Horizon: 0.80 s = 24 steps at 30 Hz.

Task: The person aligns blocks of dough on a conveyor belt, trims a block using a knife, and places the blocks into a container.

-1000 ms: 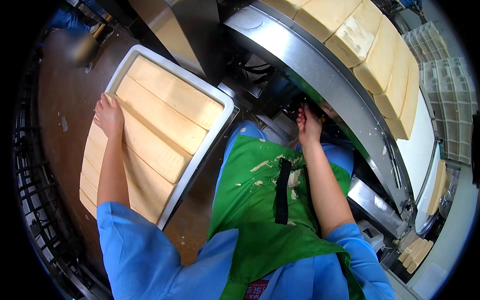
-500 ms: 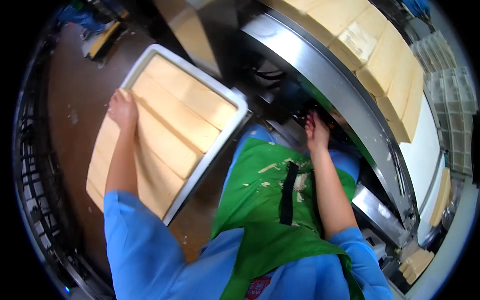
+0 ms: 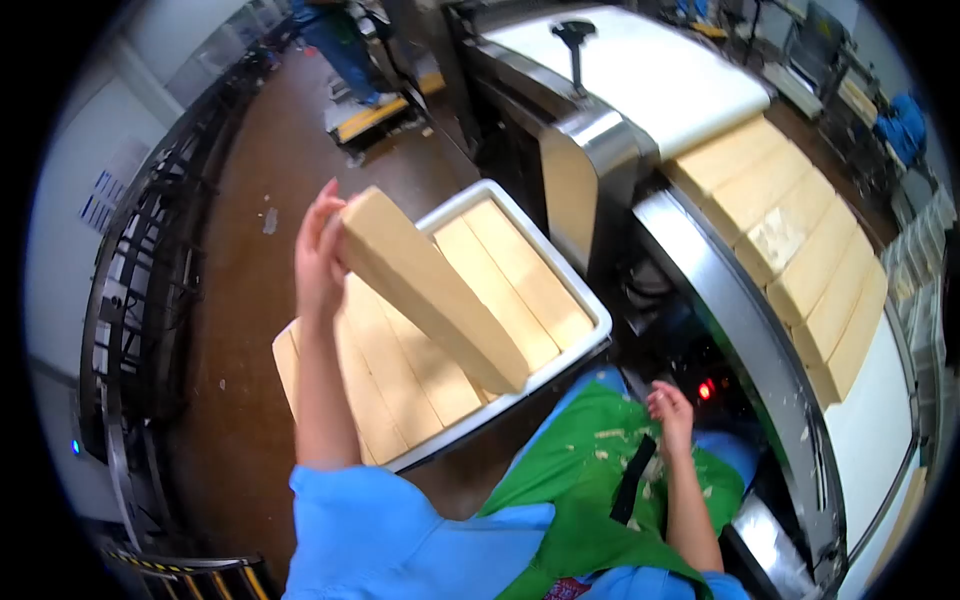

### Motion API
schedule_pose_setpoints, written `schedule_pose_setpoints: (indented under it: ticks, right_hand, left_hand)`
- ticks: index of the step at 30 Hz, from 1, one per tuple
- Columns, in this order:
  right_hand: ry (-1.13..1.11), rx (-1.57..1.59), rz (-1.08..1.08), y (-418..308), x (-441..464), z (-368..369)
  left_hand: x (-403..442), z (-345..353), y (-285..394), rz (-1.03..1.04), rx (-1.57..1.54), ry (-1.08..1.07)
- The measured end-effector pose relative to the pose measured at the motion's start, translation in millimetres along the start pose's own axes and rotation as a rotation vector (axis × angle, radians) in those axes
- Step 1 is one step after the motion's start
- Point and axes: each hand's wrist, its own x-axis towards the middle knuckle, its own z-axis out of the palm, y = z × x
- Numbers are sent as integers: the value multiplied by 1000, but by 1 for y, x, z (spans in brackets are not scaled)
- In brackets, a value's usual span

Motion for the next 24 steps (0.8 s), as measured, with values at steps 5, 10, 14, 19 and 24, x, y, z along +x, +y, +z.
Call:
schedule_pose_setpoints:
  ticks: [5, 10, 14, 19, 24]
  right_hand:
    - [-365, -330, -372, -72, -20, 83]
    - [-316, -614, -586, -81, -46, 96]
    - [1, -77, -440, -102, -60, 42]
    - [225, 165, -619, -156, -98, -62]
    - [556, 306, -488, -189, -112, -201]
  left_hand:
    - [-104, 67, -38, 86, 14, 147]
    - [-120, 183, 65, -40, -281, -266]
    - [-124, 245, 90, -86, -507, -585]
    - [-141, 308, 41, 285, -109, -845]
    - [-202, 320, -93, -215, -16, -1158]
